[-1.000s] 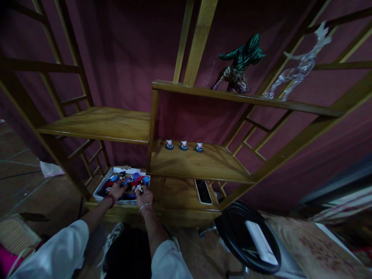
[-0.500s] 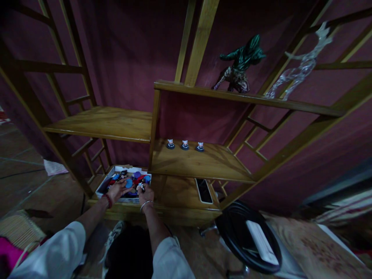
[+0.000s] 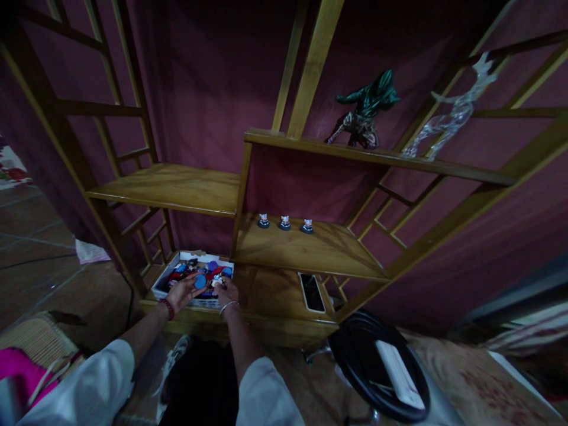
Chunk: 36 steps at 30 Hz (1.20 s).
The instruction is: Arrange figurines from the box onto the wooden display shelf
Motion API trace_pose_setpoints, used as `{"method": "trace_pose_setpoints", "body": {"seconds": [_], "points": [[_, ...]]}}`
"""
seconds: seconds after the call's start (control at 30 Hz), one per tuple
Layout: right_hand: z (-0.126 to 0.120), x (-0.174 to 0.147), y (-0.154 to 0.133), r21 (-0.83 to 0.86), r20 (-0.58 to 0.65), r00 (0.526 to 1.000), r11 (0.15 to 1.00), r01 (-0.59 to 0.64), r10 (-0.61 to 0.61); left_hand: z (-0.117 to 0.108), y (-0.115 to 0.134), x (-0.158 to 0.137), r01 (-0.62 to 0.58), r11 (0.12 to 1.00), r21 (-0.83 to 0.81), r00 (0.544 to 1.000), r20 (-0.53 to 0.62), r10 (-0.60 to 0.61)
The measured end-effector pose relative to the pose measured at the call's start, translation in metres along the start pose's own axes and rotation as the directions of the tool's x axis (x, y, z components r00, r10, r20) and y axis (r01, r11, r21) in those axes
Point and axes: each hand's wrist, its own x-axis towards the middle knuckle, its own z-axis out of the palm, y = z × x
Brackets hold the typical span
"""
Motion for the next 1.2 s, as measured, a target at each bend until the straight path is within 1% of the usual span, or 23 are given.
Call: {"method": "trace_pose_setpoints", "body": {"seconds": [0.1, 0.2, 0.33, 0.4, 0.53, 0.73, 1.0, 1.2], "points": [[0.000, -0.003, -0.005, 0.080, 0.025, 0.997, 0.994, -0.071, 0.069, 0.002, 0.000, -0.006, -0.001, 1.000, 0.018, 1.000, -0.009, 0.002], [-0.002, -0.007, -0.011, 0.152, 0.048, 0.992, 0.981, -0.120, 0.114, 0.003, -0.002, -0.011, -0.017, 1.000, 0.004, 1.000, -0.002, 0.017], [-0.005, -0.013, -0.019, 0.302, 0.089, 0.975, 0.927, -0.222, 0.205, 0.004, -0.005, -0.017, -0.017, 0.999, -0.036, 1.000, 0.018, 0.017], [-0.006, -0.016, -0.023, 0.335, 0.100, 0.969, 0.909, -0.247, 0.227, 0.004, -0.006, -0.019, -0.015, 0.999, -0.049, 1.000, 0.016, 0.016], [-0.005, -0.021, -0.031, 0.302, 0.100, 0.972, 0.925, -0.232, 0.211, 0.005, -0.008, -0.022, -0.010, 0.998, -0.065, 1.000, 0.005, 0.011], [-0.002, -0.027, -0.043, 0.247, 0.110, 0.976, 0.946, -0.212, 0.190, 0.007, -0.010, -0.027, -0.047, 0.994, -0.097, 0.998, 0.032, 0.050], [-0.006, -0.035, -0.058, 0.148, 0.081, 0.986, 0.977, -0.156, 0.146, 0.015, -0.007, -0.035, -0.002, 0.988, -0.156, 0.996, 0.083, 0.016], [-0.011, -0.038, -0.064, 0.171, 0.101, 0.990, 0.978, -0.118, 0.101, 0.020, -0.007, -0.042, -0.017, 0.992, -0.128, 0.994, 0.105, 0.031]]}}
